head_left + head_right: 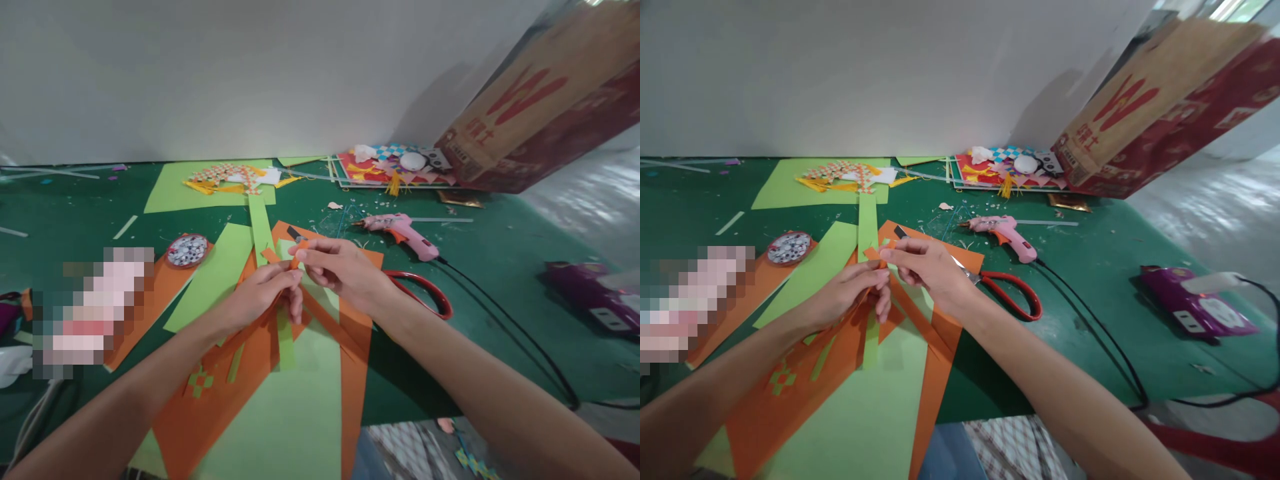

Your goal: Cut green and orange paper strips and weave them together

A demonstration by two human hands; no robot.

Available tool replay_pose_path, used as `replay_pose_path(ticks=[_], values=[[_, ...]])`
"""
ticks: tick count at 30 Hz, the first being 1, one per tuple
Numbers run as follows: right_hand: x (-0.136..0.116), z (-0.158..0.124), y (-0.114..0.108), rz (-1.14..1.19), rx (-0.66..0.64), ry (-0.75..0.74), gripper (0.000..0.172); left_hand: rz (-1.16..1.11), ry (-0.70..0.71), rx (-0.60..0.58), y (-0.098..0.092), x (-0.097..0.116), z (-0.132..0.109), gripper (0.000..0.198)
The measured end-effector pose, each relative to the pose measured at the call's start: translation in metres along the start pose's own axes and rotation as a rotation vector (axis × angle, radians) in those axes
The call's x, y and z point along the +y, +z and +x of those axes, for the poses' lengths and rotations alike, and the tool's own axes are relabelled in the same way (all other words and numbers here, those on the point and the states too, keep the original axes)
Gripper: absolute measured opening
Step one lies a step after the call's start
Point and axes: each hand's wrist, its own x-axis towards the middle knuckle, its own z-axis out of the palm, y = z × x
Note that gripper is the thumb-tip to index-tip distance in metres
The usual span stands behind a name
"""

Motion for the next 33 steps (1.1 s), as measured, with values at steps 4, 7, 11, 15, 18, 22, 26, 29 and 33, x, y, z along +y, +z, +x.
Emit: replay_pose_path(ticks=[4, 7, 11, 15, 18, 22, 26, 29, 33], values=[[-0.0008, 0.0002, 0.0000, 0.007, 0.005, -0.008, 0.023, 0.008, -0.006, -0.016, -0.0008, -0.0011, -0.0001, 0.022], [-0.0005, -0.0003, 0.0001, 0.001, 0.014, -0.012, 0.025, 0.043, -0.013, -0.015, -0.0006, -0.0002, -0.0007, 0.019], [0.0005, -0.0011, 0.0005, 0.003, 0.016, 0.000, 0.027, 0.095, 0.009, 0.007, 0.0012, 0.0023, -0.0014, 0.026], [0.0003, -0.0024, 0.0033, -0.010, 0.025, 0.018, 0.027, 0.152, 0.046, 0.029, 0.0028, 0.0031, -0.0010, 0.027], [-0.0002, -0.0027, 0.0057, -0.006, 0.035, 0.017, 0.030, 0.184, 0.057, 0.011, 0.0028, 0.0020, 0.0000, 0.028], [-0.0004, -0.0023, 0.0062, -0.013, 0.033, 0.010, 0.030, 0.177, 0.061, -0.003, 0.0020, 0.0002, 0.0011, 0.030], [-0.0004, -0.0018, 0.0028, -0.033, 0.024, 0.004, 0.022, 0.183, 0.059, 0.032, 0.0028, 0.0014, 0.0003, 0.030], [-0.0001, -0.0014, 0.0003, -0.042, 0.028, -0.015, 0.019, 0.188, 0.048, 0.058, 0.0039, 0.0026, -0.0004, 0.031], [0.0006, -0.0017, -0.0006, -0.062, 0.040, -0.030, 0.019, 0.182, 0.040, 0.072, 0.0048, 0.0024, -0.0005, 0.030]])
